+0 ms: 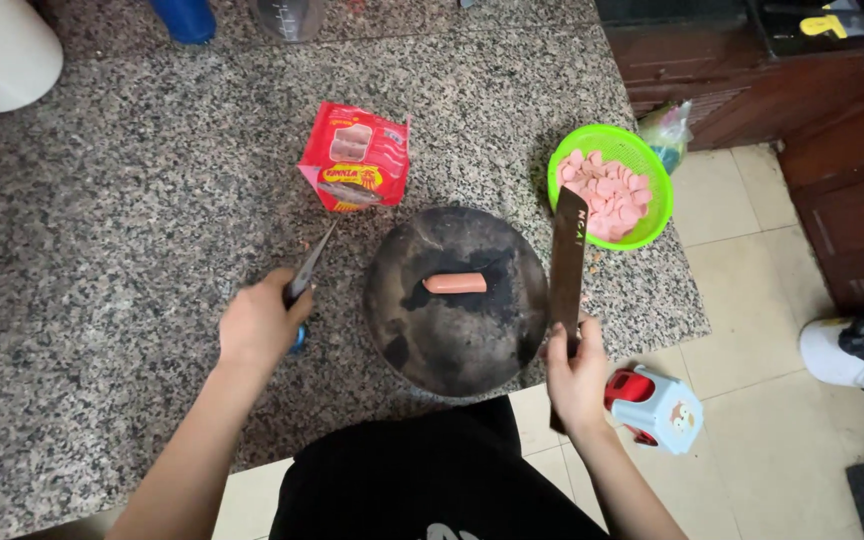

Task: Cutting sausages into thin slices on a wooden cutting board.

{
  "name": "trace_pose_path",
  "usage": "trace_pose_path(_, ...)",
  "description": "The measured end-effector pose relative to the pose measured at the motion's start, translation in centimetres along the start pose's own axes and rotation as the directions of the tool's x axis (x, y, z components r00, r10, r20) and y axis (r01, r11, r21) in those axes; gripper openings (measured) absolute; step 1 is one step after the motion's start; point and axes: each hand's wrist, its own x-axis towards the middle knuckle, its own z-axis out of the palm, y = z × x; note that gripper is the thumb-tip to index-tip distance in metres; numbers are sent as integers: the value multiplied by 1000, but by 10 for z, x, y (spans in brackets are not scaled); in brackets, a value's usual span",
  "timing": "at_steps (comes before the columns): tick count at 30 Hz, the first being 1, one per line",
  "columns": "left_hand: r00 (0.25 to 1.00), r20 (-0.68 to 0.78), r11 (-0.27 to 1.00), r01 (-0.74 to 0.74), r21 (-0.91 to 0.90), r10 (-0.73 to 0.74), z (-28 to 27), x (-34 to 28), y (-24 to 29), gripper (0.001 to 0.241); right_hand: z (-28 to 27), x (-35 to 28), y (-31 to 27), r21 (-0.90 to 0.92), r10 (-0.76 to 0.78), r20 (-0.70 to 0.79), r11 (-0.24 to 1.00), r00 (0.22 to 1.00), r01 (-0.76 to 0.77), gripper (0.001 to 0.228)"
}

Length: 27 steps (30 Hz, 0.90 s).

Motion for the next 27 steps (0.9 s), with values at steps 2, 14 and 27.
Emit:
trace_pose_path(2, 999, 40, 997, -27, -65, 29, -19, -10, 39, 48, -3, -1, -9, 55, 33, 41, 998, 999, -35, 20)
trace_pose_path(14, 882, 56, 856, -436, -278, 468, 3, 2, 154, 26, -43, -18, -86, 273, 186, 400, 911, 897, -310, 51)
trace_pose_path(27, 877, 221, 879, -459, 129, 426, 5, -19, 179, 31, 26, 23, -47, 107, -379, 144, 924, 914, 367, 49)
